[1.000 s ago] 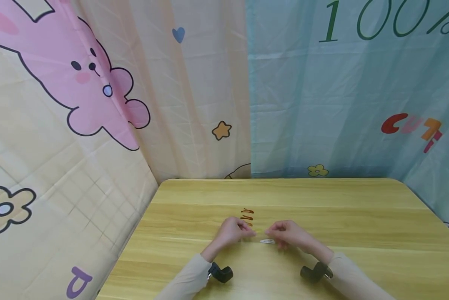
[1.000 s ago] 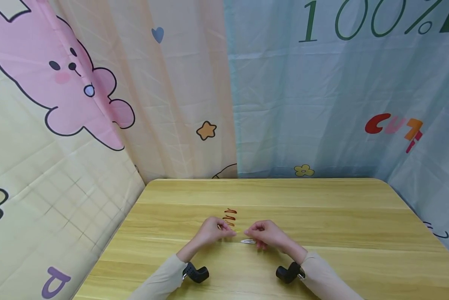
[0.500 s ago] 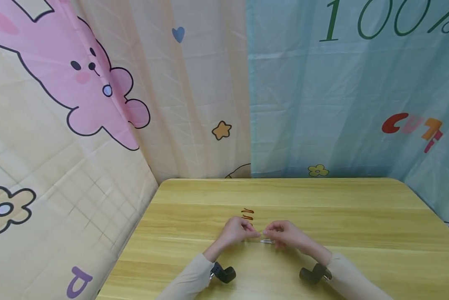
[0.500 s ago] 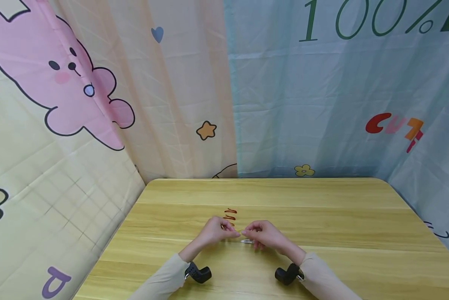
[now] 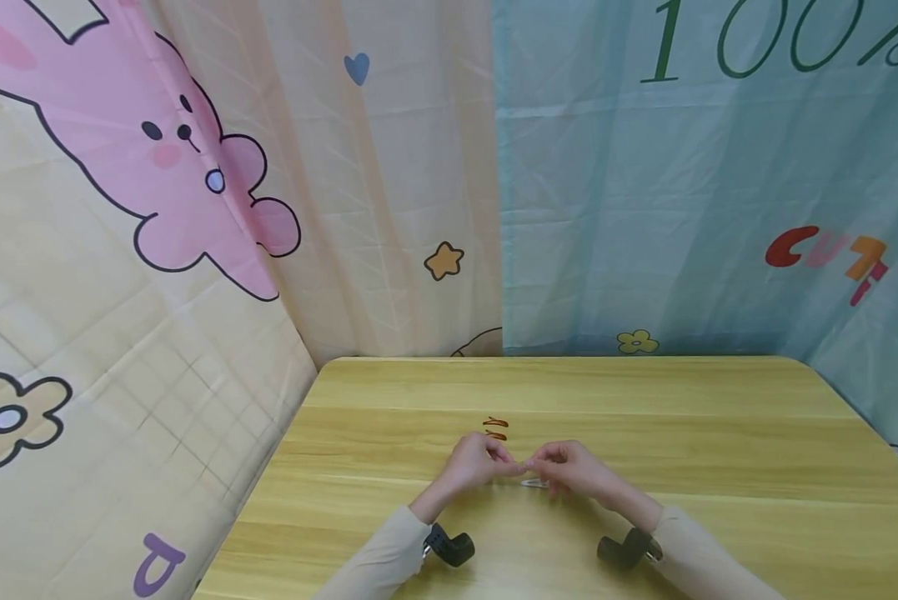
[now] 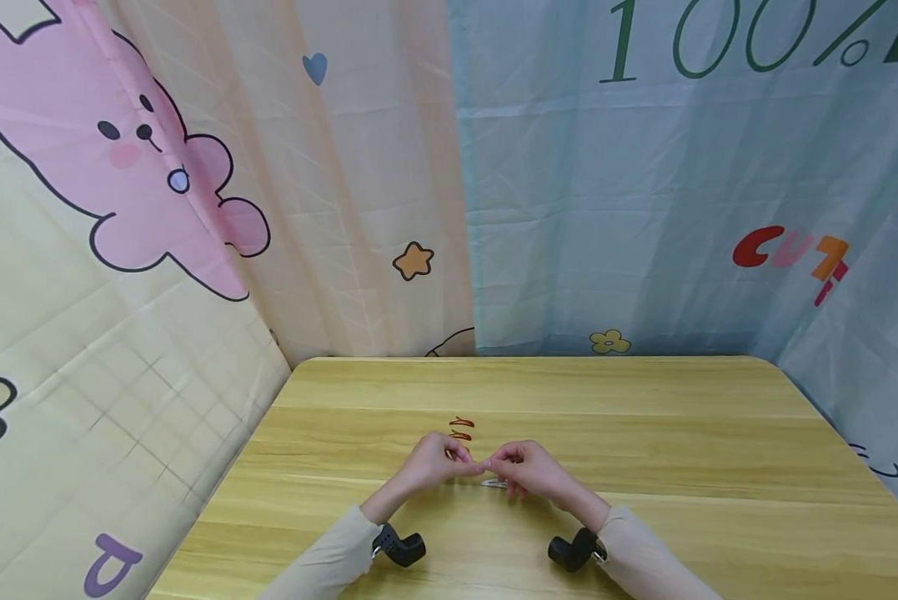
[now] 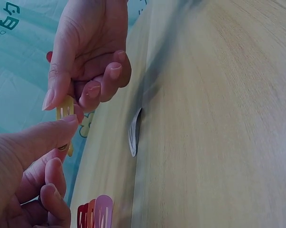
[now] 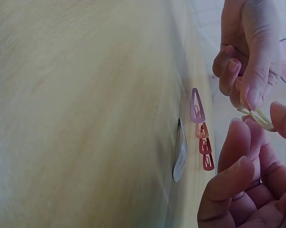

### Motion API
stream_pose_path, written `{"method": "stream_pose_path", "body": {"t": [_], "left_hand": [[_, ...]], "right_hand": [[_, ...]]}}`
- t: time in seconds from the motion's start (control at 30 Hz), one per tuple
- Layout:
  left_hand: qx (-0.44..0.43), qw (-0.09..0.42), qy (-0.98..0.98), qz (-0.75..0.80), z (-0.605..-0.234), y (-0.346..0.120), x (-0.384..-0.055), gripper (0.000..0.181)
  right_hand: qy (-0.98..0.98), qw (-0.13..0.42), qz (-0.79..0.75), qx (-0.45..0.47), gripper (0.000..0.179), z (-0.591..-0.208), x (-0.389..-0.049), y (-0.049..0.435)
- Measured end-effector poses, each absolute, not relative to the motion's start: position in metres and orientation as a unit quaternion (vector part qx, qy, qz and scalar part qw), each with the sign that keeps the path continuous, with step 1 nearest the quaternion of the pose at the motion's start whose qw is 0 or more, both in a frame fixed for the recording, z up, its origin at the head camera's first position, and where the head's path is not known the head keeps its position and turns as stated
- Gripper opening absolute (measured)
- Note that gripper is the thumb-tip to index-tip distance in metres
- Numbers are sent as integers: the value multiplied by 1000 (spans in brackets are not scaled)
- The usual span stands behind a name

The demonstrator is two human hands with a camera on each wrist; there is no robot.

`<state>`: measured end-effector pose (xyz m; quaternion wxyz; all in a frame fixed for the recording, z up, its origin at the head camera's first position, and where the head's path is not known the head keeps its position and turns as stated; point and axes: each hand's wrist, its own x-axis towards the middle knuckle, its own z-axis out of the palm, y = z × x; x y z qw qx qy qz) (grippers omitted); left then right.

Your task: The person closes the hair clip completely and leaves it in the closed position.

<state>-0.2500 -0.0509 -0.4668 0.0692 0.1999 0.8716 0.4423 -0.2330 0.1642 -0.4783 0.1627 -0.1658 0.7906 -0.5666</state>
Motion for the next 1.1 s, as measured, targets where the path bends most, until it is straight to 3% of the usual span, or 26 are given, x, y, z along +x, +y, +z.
{"method": "stream_pose_path", "body": {"t": [1.1], "left_hand": [[186,59,871,451,-470,-52,-253,22]], "right_hand": [[810,117,-562,-123,36,-480,-234,163]]}}
